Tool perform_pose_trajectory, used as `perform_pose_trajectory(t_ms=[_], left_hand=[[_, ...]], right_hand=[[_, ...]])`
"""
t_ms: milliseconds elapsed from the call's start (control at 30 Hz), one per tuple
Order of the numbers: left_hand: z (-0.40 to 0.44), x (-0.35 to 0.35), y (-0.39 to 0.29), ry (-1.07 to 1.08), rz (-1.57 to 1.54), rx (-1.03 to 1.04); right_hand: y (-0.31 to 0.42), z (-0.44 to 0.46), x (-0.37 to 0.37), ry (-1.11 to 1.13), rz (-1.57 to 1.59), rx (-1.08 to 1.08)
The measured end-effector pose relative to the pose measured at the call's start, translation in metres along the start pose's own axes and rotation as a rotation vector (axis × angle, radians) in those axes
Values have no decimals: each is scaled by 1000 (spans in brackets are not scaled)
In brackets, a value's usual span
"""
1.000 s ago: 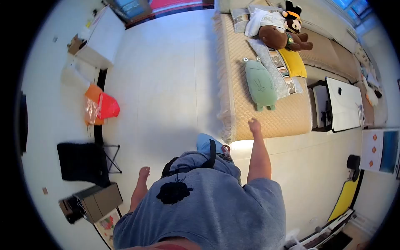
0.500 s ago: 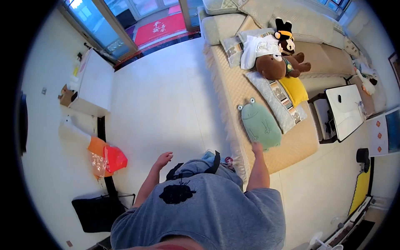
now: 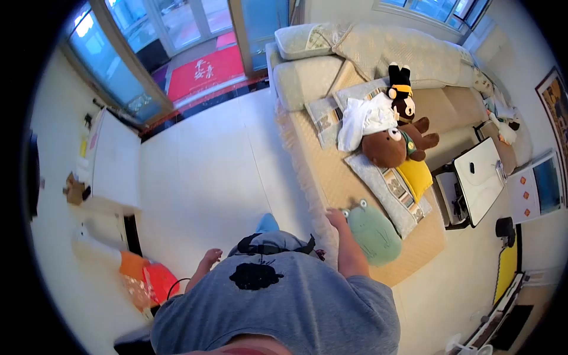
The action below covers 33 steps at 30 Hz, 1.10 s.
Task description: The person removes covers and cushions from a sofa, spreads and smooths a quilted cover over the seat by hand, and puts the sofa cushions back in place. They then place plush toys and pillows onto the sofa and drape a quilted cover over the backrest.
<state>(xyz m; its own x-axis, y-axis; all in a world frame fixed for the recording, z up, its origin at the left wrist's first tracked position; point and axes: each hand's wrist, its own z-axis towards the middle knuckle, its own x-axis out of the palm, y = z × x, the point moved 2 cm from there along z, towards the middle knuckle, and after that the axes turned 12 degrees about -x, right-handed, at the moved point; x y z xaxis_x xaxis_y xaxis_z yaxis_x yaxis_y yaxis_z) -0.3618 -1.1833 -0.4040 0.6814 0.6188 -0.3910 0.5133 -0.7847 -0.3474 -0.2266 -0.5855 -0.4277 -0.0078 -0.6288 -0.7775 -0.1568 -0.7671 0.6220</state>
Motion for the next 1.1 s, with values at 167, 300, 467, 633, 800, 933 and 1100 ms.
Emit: perform_pose_trajectory(t_ms=[167, 300, 467, 633, 800, 933, 1100], left_hand=[[72, -110, -97, -94, 301, 30], [118, -181, -243, -302, 739, 254], [188, -191, -438, -190, 203, 380], [165, -140, -620, 97, -108, 463], [164, -93, -763, 346, -22, 385], [184, -56, -869, 434, -105, 425], [177, -11, -980, 598, -136, 422]], right_hand=[[-18, 6, -21, 99, 128, 710], [19, 48, -40, -481, 679, 780], [42, 124, -56, -378, 638, 694], [-17, 179, -43, -192, 601, 710], [-84, 260, -76, -296, 360, 646], [-77, 318, -140, -423, 287, 672], [-57, 363, -177, -599, 403, 660]])
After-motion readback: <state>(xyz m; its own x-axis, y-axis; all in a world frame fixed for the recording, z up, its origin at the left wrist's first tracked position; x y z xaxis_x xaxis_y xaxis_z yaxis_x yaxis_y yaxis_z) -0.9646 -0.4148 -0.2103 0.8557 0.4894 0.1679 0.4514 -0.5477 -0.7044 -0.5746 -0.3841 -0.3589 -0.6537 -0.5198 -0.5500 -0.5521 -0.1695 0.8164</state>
